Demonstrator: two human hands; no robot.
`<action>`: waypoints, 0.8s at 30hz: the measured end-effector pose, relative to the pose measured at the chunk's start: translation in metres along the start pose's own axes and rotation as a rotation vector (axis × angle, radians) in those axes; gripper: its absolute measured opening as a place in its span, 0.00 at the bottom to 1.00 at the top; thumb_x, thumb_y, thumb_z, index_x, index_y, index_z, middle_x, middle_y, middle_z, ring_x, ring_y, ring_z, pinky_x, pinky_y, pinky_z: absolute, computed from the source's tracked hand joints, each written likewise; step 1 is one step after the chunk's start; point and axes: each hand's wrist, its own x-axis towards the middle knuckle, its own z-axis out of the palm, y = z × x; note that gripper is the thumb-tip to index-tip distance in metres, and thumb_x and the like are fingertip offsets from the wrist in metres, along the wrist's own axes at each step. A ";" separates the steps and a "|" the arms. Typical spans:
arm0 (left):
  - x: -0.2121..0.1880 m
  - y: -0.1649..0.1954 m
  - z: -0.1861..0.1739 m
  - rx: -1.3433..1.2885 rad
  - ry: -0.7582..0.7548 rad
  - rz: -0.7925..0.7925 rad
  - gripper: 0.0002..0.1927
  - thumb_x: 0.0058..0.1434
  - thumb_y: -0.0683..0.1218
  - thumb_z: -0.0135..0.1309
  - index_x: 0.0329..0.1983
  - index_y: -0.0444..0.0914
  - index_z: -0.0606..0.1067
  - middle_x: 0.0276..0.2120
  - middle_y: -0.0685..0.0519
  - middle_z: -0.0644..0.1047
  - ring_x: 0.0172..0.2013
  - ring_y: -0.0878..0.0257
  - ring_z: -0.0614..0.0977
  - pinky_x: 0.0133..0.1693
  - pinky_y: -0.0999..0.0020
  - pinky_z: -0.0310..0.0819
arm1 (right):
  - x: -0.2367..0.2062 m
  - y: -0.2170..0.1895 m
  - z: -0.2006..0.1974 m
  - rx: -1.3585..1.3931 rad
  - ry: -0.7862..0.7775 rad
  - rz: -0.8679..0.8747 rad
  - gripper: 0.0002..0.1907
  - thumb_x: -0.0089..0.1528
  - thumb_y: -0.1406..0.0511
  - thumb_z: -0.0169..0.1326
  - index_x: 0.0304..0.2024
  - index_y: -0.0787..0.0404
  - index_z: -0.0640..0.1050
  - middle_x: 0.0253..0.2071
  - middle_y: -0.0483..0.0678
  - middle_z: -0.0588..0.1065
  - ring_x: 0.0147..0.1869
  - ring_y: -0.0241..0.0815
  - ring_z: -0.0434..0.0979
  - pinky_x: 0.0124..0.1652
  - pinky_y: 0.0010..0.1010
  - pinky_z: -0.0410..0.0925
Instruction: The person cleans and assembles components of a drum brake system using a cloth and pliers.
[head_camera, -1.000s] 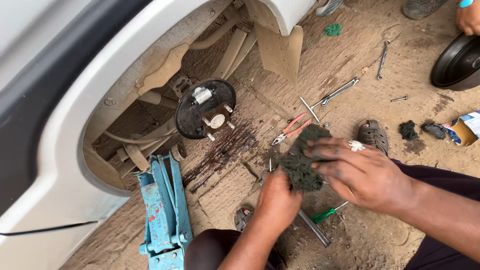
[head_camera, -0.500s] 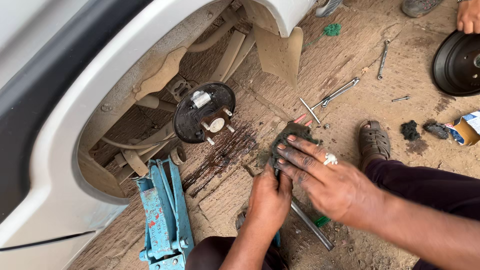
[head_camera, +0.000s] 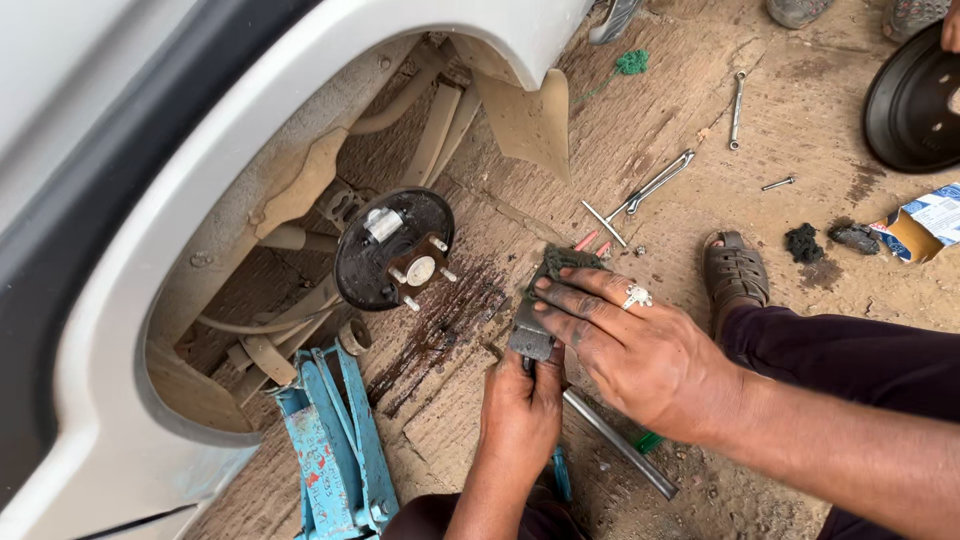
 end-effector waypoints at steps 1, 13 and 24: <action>-0.001 0.000 -0.001 0.004 0.008 0.023 0.10 0.71 0.49 0.48 0.43 0.37 0.74 0.20 0.54 0.75 0.21 0.67 0.74 0.23 0.65 0.66 | 0.002 0.002 -0.001 0.035 -0.011 0.014 0.19 0.58 0.73 0.52 0.53 0.67 0.76 0.58 0.58 0.76 0.63 0.59 0.78 0.57 0.43 0.75; -0.004 -0.003 -0.007 0.102 -0.074 0.060 0.09 0.72 0.46 0.48 0.42 0.36 0.76 0.15 0.54 0.73 0.17 0.70 0.75 0.19 0.68 0.64 | -0.028 0.022 0.019 0.144 0.048 0.288 0.19 0.61 0.75 0.48 0.56 0.72 0.70 0.52 0.67 0.77 0.39 0.55 0.84 0.41 0.38 0.78; -0.002 -0.014 -0.002 0.118 -0.056 0.222 0.07 0.70 0.41 0.48 0.49 0.35 0.72 0.17 0.49 0.74 0.16 0.63 0.79 0.18 0.65 0.67 | 0.004 0.058 0.015 0.312 -0.193 0.856 0.19 0.64 0.71 0.53 0.58 0.60 0.78 0.23 0.61 0.79 0.24 0.45 0.80 0.28 0.38 0.70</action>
